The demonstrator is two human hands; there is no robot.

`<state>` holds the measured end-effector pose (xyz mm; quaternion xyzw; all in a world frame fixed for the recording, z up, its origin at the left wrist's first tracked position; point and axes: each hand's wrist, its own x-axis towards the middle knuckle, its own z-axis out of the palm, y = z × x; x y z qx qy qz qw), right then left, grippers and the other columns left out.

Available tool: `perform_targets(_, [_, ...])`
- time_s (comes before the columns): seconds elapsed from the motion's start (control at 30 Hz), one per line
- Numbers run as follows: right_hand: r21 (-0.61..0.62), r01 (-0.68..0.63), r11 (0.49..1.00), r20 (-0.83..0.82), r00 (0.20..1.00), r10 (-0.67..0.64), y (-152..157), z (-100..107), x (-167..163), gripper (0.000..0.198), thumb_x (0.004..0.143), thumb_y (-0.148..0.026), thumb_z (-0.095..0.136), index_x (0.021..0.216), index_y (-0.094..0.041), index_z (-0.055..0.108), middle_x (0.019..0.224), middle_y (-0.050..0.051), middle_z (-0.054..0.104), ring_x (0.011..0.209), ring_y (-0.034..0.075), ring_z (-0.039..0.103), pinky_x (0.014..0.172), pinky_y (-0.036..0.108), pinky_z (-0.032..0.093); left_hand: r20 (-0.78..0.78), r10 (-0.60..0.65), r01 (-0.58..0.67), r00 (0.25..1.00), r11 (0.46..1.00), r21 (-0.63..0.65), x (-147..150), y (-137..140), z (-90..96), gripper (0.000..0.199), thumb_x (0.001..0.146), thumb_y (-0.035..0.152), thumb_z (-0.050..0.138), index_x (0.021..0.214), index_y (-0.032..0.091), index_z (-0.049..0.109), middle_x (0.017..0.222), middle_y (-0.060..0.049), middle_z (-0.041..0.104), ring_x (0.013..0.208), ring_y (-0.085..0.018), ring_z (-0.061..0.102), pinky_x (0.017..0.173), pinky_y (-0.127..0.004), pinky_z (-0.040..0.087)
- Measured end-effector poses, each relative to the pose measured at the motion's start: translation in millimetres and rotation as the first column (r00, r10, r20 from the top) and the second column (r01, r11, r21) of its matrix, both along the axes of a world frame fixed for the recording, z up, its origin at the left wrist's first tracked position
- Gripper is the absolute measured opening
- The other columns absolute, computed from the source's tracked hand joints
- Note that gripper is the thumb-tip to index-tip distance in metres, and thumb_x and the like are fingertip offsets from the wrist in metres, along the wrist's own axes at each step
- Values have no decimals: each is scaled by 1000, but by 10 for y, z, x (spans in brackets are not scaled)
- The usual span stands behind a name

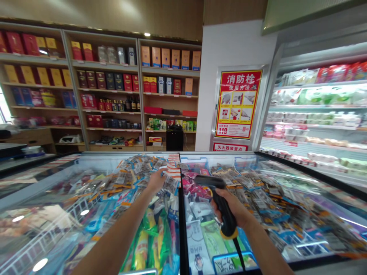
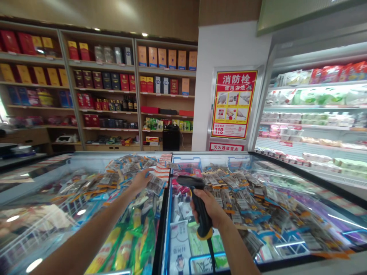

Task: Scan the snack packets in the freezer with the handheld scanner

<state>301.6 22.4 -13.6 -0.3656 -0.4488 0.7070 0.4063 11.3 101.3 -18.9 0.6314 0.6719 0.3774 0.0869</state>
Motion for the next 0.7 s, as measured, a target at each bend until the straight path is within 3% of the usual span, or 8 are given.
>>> perform_targets(0.1, [-27,-8,1000,17,1000,8,-6,10,-14,28,73,-40,50,64,-14,51,49,-1,54,33,8,47,31,19,38,-195,59,-77,979,993,-90,18,-113,-17,31,68,13,43,92,15,63,98,-9,64,94,-21,56,78,-28,40])
perform_targets(0.2, [-31,-29,999,24,999,29,-7,14,-35,32,75,-41,47,60,-13,51,46,-1,52,32,8,46,31,20,38,-314,6,-50,949,990,-132,48,-191,55,32,66,17,47,94,17,62,104,-11,62,98,-23,55,80,-29,39])
perform_targets(0.27, [-45,-38,998,19,999,39,1,29,-66,34,75,-42,46,58,-13,51,44,-1,51,32,8,46,31,20,38,-326,-111,53,939,982,-182,84,-225,88,33,62,23,54,93,19,63,100,-10,64,94,-23,56,78,-29,40])
perform_targets(0.37, [-72,-42,997,-28,999,40,21,81,-157,35,76,-42,45,61,-12,53,46,-1,52,33,8,46,32,20,39,-276,-218,143,936,953,-268,120,-238,84,24,49,27,64,72,20,67,76,-8,67,79,-26,59,69,-31,41])
perform_targets(0.47, [-109,-60,992,-104,993,49,35,141,-282,33,77,-42,43,64,-13,53,48,-1,53,33,8,46,31,20,38,-144,-162,132,976,971,-197,102,-187,50,12,46,25,65,55,19,63,59,-5,62,67,-25,58,62,-30,40])
perform_targets(0.57, [-127,-53,991,-157,987,33,27,168,-371,32,78,-41,42,66,-14,53,47,-2,52,33,8,46,31,19,37,154,2,2,988,1000,-20,106,-105,-16,11,53,26,62,61,18,61,58,-3,61,62,-21,57,58,-27,39])
perform_targets(0.63, [-119,-38,992,-171,985,17,12,161,-388,33,78,-43,42,68,-14,54,47,-2,52,33,8,45,31,19,37,435,29,-62,900,996,62,174,-61,-89,14,58,26,58,69,17,60,62,-3,63,62,-18,58,58,-26,40])
perform_targets(0.7, [-112,-28,993,-189,982,6,-4,144,-379,35,78,-44,42,68,-14,54,48,-2,52,33,8,45,31,20,37,656,-49,-52,753,990,134,296,-32,-172,18,61,25,56,76,16,60,69,-3,65,66,-17,60,62,-26,42])
